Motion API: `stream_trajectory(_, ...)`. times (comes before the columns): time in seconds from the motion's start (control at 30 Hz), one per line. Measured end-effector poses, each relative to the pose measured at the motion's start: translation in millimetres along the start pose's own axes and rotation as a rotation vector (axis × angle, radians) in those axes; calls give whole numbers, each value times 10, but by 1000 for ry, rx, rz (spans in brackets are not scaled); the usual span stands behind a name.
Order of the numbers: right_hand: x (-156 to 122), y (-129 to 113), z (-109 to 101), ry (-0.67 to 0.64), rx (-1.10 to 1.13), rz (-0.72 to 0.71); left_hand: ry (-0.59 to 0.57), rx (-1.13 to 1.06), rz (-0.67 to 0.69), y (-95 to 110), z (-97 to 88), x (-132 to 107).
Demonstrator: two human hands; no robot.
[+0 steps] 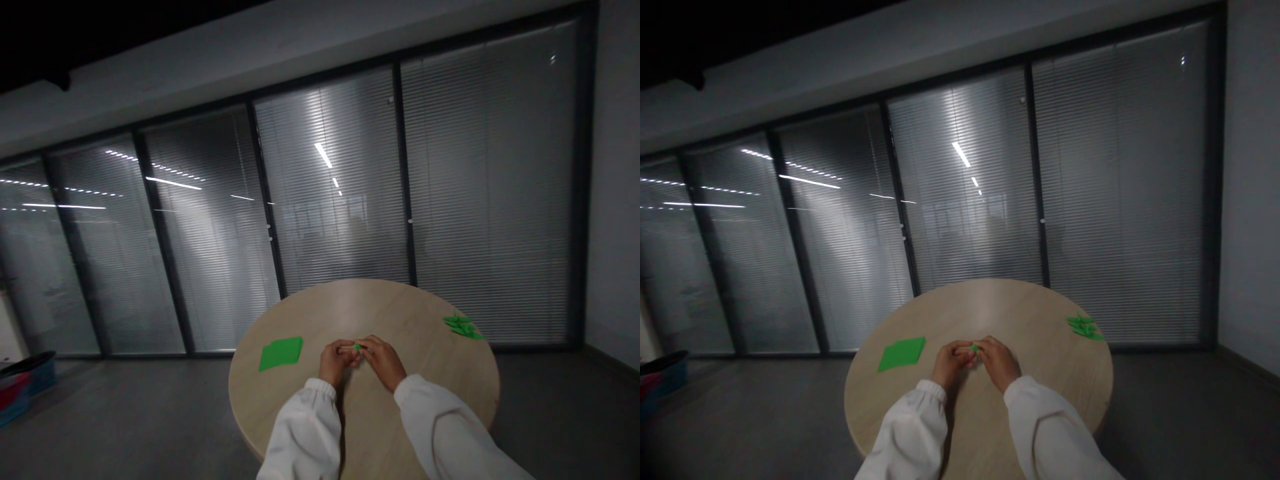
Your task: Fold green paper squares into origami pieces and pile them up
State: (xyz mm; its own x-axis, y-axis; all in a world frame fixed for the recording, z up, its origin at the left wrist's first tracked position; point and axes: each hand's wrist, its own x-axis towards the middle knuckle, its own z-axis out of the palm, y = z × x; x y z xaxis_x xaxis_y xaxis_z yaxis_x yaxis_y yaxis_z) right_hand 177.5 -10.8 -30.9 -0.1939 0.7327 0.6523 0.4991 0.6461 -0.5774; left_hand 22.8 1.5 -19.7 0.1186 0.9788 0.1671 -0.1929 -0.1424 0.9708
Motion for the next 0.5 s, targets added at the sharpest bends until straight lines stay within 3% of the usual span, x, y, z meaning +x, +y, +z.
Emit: stream_trajectory(0.5, 0, -60, 26, -61, -122, 44, 39, 191, 32, -63, -60, 51)
